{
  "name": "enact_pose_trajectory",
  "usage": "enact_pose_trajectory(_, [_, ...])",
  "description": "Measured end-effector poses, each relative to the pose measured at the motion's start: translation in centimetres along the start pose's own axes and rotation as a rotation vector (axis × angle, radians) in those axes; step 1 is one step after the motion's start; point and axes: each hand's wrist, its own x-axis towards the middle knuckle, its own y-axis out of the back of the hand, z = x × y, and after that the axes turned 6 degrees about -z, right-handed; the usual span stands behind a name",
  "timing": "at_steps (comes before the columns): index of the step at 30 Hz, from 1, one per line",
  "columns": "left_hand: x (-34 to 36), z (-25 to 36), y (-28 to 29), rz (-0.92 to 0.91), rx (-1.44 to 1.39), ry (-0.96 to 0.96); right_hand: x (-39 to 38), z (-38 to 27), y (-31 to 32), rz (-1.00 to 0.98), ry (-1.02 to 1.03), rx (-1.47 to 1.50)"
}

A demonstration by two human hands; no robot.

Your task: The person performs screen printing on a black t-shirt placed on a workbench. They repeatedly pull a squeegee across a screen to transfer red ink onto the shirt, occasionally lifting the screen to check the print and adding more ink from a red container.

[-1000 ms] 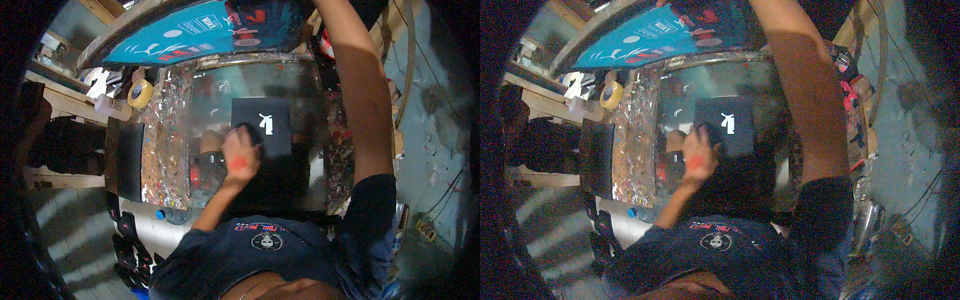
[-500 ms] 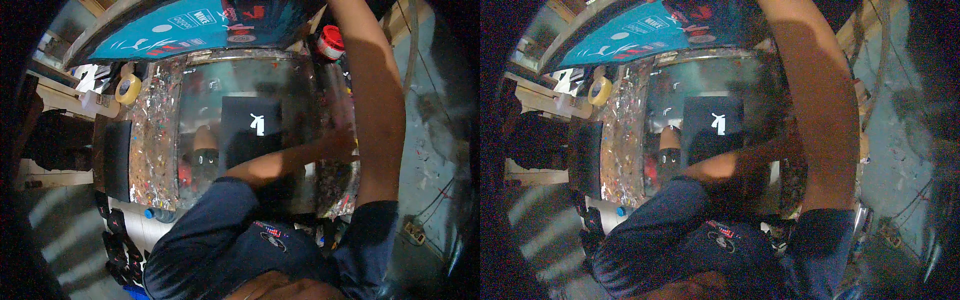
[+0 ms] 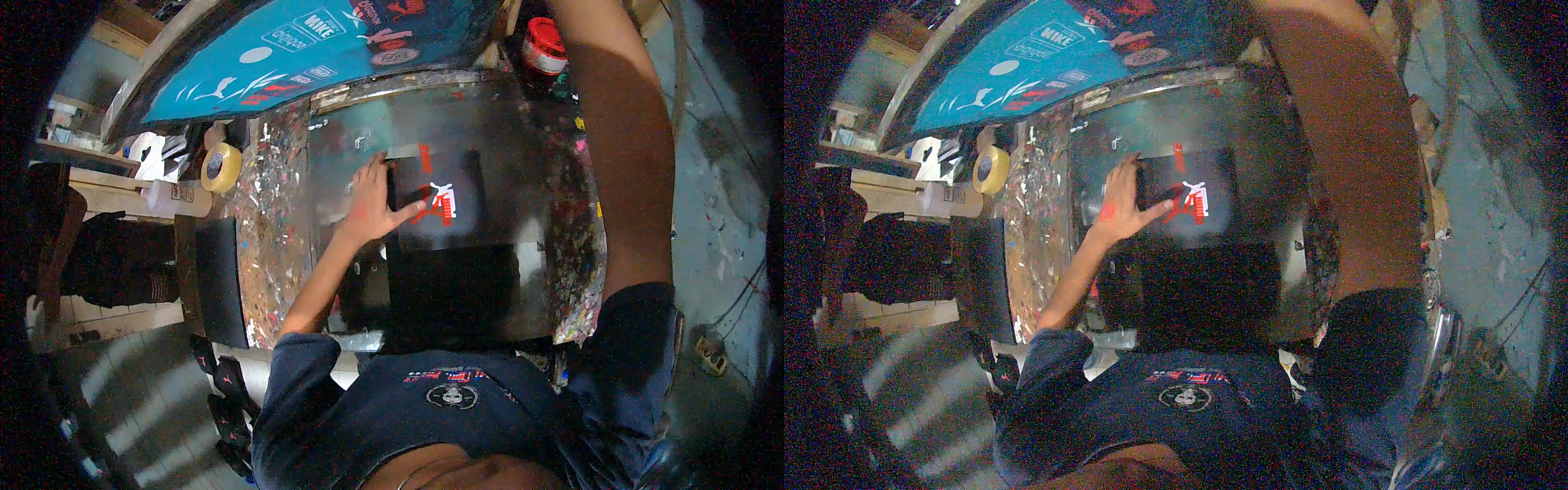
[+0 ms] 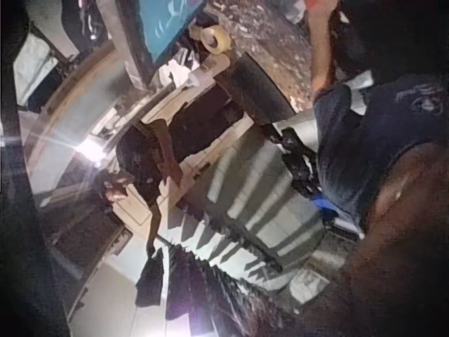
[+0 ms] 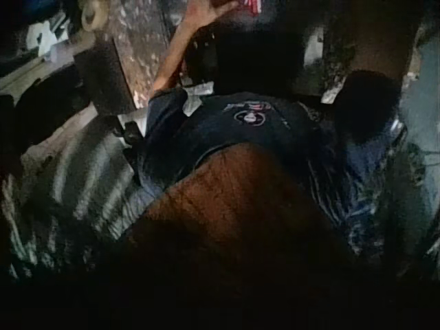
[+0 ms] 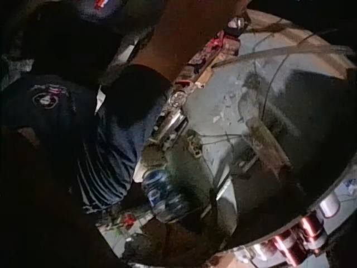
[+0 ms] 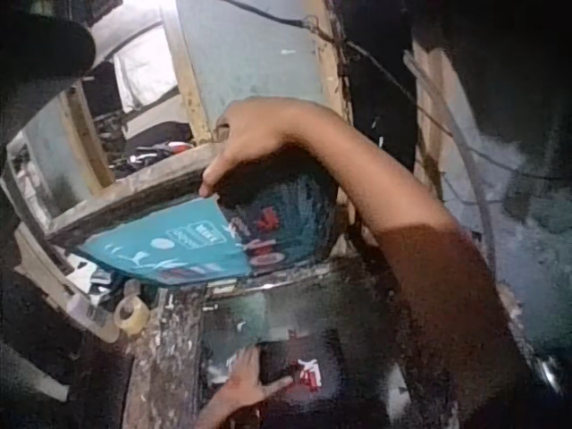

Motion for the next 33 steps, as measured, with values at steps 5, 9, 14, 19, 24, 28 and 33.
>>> enact_pose_trajectory(5, [2.4, -2.7, -0.7, 0.031, -0.16, 0.042, 0.2, -0.1, 0.2, -0.058, -0.027, 0.016])
enact_pose_trajectory(9, [3.6, -2.4, -0.5, 0.0, -0.178, 0.063, 0.1, -0.1, 0.3, -0.047, -0.011, 0.049])
enact_pose_trajectory(14, [5.2, -1.0, 0.7, -0.201, -0.193, 0.235, 0.4, -0.2, 0.3, -0.083, -0.018, 0.067])
enact_pose_trajectory(19, [4.5, -0.2, 1.1, -0.219, -0.157, 0.268, 0.4, -0.3, -0.1, -0.054, -0.031, 0.063])
enact_pose_trajectory(24, [2.3, 0.0, -1.2, 0.165, -0.292, 0.353, 0.1, -0.1, -0.1, 0.028, -0.012, 0.046])
enact_pose_trajectory(28, [1.9, 0.4, -2.0, 0.213, -0.389, 0.578, 0.1, -0.1, 0.2, -0.034, 0.004, 0.031])
enact_pose_trajectory(33, [1.6, 2.0, -1.8, 0.132, -0.483, 0.737, -0.2, -0.4, 0.2, -0.02, 0.012, 0.017])
